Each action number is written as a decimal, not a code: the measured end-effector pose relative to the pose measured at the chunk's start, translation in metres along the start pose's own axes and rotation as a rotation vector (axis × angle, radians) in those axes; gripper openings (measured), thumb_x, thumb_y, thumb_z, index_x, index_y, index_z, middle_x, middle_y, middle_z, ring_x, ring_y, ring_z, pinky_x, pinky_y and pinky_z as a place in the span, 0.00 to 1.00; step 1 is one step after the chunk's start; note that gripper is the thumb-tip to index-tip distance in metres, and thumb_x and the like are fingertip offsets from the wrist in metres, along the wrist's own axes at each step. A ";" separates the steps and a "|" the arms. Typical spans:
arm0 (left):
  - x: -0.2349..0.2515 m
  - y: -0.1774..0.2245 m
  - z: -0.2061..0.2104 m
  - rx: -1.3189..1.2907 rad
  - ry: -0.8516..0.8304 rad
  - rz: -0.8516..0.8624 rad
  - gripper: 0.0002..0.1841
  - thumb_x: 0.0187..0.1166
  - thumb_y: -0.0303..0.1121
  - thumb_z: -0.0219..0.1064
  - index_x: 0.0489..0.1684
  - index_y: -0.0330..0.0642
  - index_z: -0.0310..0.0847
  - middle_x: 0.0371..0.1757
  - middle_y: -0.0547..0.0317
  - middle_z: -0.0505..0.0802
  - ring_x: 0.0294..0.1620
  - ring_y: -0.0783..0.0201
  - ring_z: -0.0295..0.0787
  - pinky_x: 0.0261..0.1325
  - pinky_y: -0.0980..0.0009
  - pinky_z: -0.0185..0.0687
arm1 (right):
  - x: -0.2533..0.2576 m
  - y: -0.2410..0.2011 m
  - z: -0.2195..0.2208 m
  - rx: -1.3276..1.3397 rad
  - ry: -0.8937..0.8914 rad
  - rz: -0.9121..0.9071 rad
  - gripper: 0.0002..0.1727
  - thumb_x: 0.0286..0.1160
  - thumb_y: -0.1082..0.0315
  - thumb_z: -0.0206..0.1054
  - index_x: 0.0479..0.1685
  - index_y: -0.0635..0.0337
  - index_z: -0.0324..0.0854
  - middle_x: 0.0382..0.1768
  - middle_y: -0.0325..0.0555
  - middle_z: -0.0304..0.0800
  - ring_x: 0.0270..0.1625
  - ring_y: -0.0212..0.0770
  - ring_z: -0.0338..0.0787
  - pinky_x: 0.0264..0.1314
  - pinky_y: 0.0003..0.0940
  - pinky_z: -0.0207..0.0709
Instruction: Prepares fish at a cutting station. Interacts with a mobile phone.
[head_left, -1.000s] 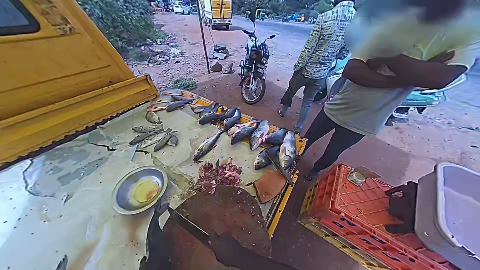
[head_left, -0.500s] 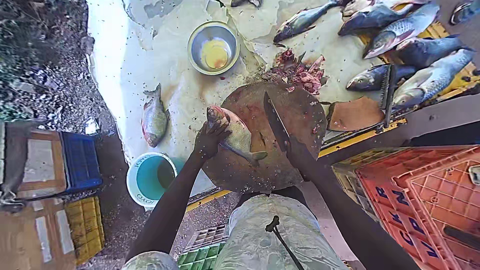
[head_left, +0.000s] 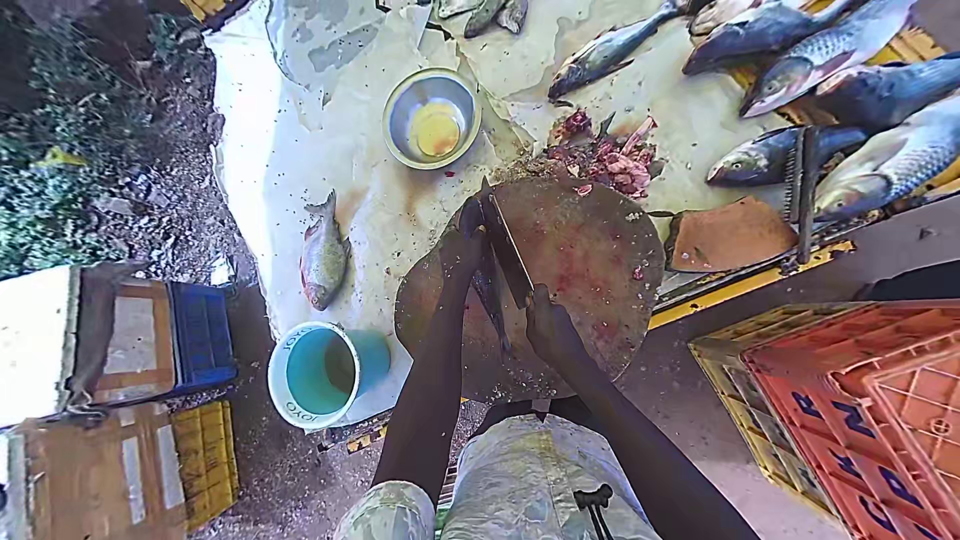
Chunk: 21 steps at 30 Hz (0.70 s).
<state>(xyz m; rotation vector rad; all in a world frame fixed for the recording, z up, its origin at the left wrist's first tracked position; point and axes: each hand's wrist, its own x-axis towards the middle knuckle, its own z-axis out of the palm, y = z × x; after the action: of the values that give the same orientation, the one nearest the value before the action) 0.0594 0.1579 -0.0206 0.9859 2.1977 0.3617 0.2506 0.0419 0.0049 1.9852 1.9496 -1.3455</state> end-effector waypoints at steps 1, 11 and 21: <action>0.008 0.010 0.000 -0.013 -0.015 -0.022 0.32 0.83 0.55 0.64 0.72 0.34 0.77 0.65 0.33 0.87 0.70 0.38 0.84 0.71 0.37 0.77 | 0.006 -0.004 -0.004 -0.045 -0.048 0.023 0.19 0.95 0.59 0.45 0.77 0.56 0.62 0.41 0.57 0.89 0.48 0.58 0.94 0.50 0.55 0.87; 0.057 -0.005 -0.018 0.028 -0.088 -0.065 0.32 0.77 0.52 0.72 0.66 0.31 0.79 0.60 0.32 0.88 0.62 0.39 0.87 0.64 0.38 0.80 | 0.013 0.023 -0.012 -0.080 -0.212 0.042 0.21 0.96 0.57 0.44 0.79 0.56 0.60 0.44 0.58 0.89 0.51 0.57 0.94 0.54 0.54 0.86; 0.057 -0.018 -0.019 -0.098 -0.078 -0.171 0.34 0.75 0.54 0.74 0.66 0.30 0.78 0.61 0.31 0.88 0.63 0.39 0.86 0.66 0.38 0.80 | -0.012 -0.041 -0.082 0.130 0.386 -0.512 0.20 0.95 0.57 0.48 0.74 0.59 0.67 0.21 0.45 0.81 0.20 0.46 0.85 0.22 0.46 0.81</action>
<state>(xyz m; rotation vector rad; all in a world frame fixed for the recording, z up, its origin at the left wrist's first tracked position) 0.0096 0.1887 -0.0434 0.7418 2.1532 0.3418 0.2618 0.0884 0.0841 2.0031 2.7616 -1.2656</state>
